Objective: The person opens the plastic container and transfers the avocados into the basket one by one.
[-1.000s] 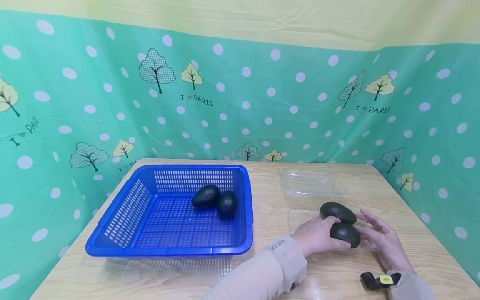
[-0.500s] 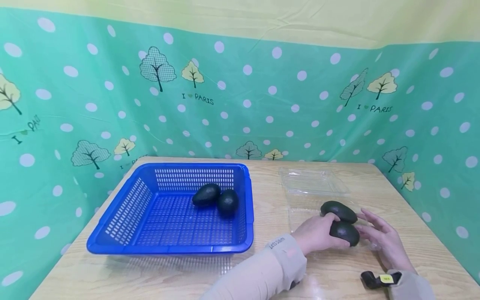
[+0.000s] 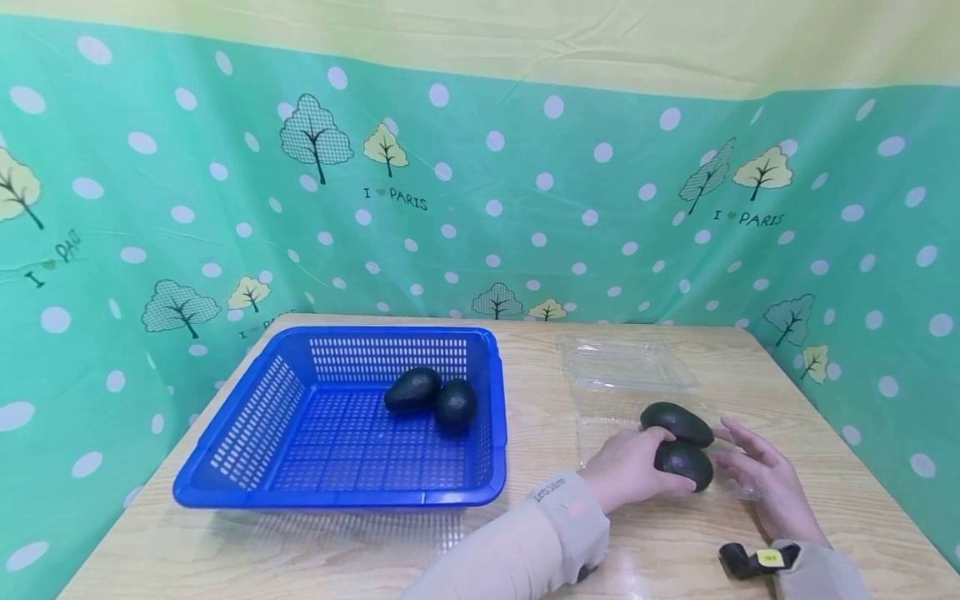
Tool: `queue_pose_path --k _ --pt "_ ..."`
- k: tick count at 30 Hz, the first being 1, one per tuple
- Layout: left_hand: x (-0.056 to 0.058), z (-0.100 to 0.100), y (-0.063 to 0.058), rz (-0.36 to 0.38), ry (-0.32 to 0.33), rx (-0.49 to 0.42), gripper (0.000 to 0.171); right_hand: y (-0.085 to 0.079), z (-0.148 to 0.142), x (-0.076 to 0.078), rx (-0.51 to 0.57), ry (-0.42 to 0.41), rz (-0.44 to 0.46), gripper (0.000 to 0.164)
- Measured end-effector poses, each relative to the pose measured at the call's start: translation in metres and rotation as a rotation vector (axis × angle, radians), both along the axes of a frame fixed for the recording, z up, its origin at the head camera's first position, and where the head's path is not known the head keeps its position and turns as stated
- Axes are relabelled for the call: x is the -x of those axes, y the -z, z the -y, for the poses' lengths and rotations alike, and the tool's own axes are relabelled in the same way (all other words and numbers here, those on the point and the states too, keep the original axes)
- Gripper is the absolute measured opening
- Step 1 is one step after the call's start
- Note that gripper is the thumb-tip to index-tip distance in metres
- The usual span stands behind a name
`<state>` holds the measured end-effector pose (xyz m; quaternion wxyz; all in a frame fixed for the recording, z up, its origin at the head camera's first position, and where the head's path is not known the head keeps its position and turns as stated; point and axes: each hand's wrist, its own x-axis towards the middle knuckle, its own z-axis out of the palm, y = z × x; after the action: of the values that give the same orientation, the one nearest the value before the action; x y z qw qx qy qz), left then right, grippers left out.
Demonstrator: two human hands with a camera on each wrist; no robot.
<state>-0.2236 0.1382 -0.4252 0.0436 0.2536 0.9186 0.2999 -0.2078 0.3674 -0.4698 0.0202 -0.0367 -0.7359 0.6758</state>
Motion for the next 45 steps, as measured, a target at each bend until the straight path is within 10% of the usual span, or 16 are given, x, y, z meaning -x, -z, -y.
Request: queue_pose_path --k 45 --pt "-0.006 0.019 -0.01 -0.141 -0.05 -0.477 0.053 0.003 0.002 -0.001 0.009 0.051 -0.031 0.047"
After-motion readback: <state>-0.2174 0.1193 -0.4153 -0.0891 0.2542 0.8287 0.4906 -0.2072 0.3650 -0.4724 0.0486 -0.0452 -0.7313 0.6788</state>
